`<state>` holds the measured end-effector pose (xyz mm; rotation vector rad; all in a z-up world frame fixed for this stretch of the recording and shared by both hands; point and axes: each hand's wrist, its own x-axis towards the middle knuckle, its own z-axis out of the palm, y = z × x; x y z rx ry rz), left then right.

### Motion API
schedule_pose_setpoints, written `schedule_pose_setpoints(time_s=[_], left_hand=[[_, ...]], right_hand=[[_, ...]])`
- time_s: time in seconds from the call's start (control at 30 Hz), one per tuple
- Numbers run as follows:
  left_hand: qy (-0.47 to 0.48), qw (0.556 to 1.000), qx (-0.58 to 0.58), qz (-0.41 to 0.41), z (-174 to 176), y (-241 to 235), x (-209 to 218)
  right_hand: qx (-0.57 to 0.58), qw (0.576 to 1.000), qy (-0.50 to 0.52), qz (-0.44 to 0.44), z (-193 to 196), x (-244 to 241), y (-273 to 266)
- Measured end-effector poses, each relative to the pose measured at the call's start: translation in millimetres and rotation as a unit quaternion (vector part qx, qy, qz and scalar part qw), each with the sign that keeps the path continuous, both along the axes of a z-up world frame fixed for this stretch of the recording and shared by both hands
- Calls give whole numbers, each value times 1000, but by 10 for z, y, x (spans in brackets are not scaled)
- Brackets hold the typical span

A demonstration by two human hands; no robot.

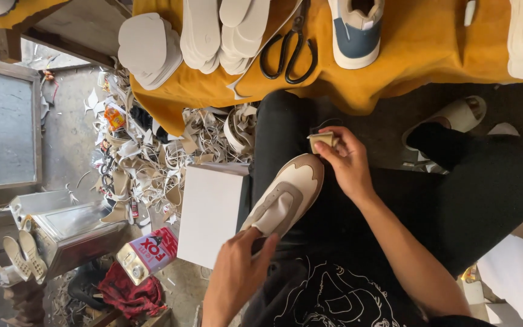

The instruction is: The person is cleaning a sneaker by scrubbing its surface with a small cleaning block to remove marks.

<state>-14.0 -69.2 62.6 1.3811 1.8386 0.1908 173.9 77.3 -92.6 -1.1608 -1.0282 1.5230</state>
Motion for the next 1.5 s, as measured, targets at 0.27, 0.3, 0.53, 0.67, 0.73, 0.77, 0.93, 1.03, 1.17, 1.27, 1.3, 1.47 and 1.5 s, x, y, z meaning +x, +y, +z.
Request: schedule_pose_setpoints(time_s=[0.27,0.3,0.53,0.67,0.73,0.77,0.93,1.03,1.17,1.27,1.3,1.47,1.5], left_hand=[[-59,997,-1,-43,-21,282,-149],[-67,998,-10,-8,-5,305,-178],[-66,987,148,-21,-140,656,-365],[-123,959,246,63,-342,1457,-391],[-178,929,323,45,-391,1925,-355],[-184,926,328,45,-461,2201,-320],[-246,882,401,-9,-1091,3800,-233],[-214,862,458,15,-1268,4581,-173],[-171,848,500,-28,-1286,4988,-33],[-203,842,499,-22,-1366,4742,56],[-225,832,506,-20,-1368,4667,113],[-278,785,553,-27,-1104,4499,191],[-243,788,563,-48,-1119,4395,187]], right_hand=[[-16,997,66,-28,55,337,129],[3,999,50,-18,33,368,130],[-22,999,-34,0,34,341,182],[19,1000,-5,-21,-77,267,195],[13,999,7,-36,-153,274,208],[19,999,1,-36,-112,310,220],[-68,996,-55,-31,-122,412,315],[-87,992,-83,-35,-57,473,323],[-72,995,-59,-41,-1,517,426],[-90,995,-10,-45,-72,521,419],[-80,996,-23,-37,-67,528,412],[-77,995,-11,-62,-32,532,380],[-72,995,-4,-74,-22,539,382]])
